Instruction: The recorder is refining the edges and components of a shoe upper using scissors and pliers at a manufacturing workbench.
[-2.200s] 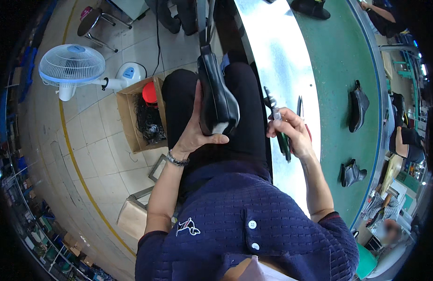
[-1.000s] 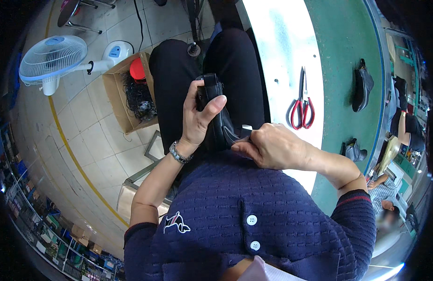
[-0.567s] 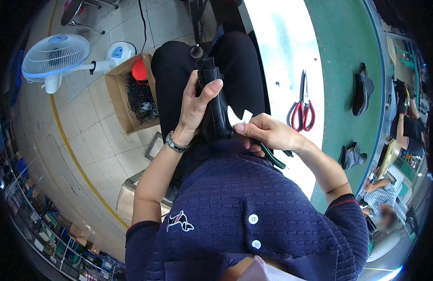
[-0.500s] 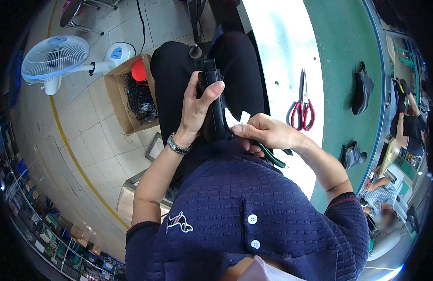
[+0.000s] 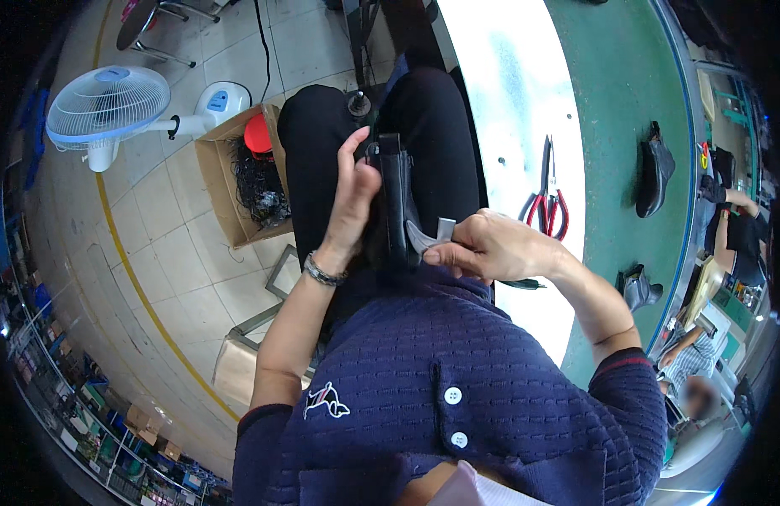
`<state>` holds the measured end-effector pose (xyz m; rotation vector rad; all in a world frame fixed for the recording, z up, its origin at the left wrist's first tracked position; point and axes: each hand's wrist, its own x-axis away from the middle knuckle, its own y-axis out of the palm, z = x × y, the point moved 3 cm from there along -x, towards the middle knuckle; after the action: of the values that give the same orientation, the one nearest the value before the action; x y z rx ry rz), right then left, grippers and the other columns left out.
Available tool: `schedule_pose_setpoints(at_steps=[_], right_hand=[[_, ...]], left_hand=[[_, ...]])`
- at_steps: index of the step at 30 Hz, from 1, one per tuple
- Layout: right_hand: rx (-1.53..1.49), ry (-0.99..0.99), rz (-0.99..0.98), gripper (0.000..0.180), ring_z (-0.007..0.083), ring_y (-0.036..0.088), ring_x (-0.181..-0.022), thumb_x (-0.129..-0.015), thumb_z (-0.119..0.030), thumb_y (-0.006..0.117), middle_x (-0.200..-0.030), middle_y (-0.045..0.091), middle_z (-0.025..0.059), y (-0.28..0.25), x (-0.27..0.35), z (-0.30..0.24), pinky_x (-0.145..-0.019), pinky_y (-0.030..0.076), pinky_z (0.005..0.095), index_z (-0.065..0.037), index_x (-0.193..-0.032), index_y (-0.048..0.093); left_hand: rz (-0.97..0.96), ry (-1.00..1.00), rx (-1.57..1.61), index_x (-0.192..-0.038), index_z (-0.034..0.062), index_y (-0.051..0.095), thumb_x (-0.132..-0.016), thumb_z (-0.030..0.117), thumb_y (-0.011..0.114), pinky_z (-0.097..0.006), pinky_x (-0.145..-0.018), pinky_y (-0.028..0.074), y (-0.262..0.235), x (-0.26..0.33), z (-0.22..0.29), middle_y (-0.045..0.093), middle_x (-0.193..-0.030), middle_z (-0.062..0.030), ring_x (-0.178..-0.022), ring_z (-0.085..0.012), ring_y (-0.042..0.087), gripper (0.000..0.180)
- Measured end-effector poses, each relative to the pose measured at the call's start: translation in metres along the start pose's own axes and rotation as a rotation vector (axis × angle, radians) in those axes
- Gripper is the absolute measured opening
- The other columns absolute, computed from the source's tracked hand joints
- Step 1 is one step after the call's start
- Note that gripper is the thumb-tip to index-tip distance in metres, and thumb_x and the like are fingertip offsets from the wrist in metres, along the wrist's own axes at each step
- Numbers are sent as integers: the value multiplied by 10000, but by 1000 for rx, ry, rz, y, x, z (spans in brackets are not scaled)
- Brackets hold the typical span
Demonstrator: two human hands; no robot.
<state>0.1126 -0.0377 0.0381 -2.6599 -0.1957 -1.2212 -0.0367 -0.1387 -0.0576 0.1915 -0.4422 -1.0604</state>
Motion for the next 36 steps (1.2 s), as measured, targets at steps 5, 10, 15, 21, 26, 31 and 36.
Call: schedule_pose_setpoints(at_steps=[5, 10, 15, 21, 26, 31, 36], right_hand=[[-49, -89, -44, 587, 144, 643, -515, -946, -513, 529, -579, 635, 52, 11, 6, 15, -494, 496, 274, 3, -709, 676], [-224, 84, 419, 472, 201, 667, -591, -930, -418, 598, -638, 650, 106, -4, 19, 69, -557, 514, 323, 42, -847, 663], [371, 116, 1082, 397, 402, 643, -887, -899, -109, 584, -952, 644, 256, -31, 5, 131, -774, 506, 458, -1, -1269, 489], [361, 201, 1139, 693, 393, 502, -1194, -774, 23, 650, -1337, 464, 216, -42, -5, 142, -985, 448, 444, -69, -1410, 393], [317, -428, 925, 1050, 389, 337, -1365, -599, -110, 841, -1496, 313, 179, -20, -19, 91, -1127, 300, 473, -150, -1493, 291], [-231, -598, 866, 721, 328, 471, -1244, -717, -73, 748, -1340, 476, 183, -7, -43, 89, -1023, 382, 374, -36, -1359, 422], [-1100, -607, 736, 629, 258, 498, -1225, -876, -194, 680, -1321, 525, 139, 11, -49, 99, -1060, 375, 369, -28, -1409, 390]], left_hand=[[-185, -477, 409, -1073, 24, 597, -882, 775, 177, -333, -779, 548, -7, -23, -33, 664, -867, -124, -812, -211, 665, 882], [-298, -493, 458, -950, 18, 645, -936, 712, 195, -282, -746, 537, -1, -26, -43, 655, -791, -69, -734, -150, 648, 827], [-144, -414, 92, -829, 21, 625, -893, 769, 117, -329, -683, 537, 17, -33, -29, 641, -757, -111, -689, -201, 639, 906], [-418, -223, 7, -815, 16, 616, -907, 746, 72, -284, -715, 494, 57, -40, 29, 629, -775, -93, -724, -166, 599, 915], [-409, -425, 225, -805, -16, 596, -850, 812, 75, -326, -748, 471, 82, -47, 43, 608, -755, -138, -771, -234, 587, 979], [-465, -575, 239, -840, -52, 585, -900, 749, 57, -324, -793, 481, 109, -64, 52, 617, -783, -168, -795, -250, 596, 961], [-345, 107, -2, -1320, 18, 443, -975, 645, 179, -378, -1013, 383, 152, -67, 111, 550, -1220, -137, -1126, -221, 529, 762]])
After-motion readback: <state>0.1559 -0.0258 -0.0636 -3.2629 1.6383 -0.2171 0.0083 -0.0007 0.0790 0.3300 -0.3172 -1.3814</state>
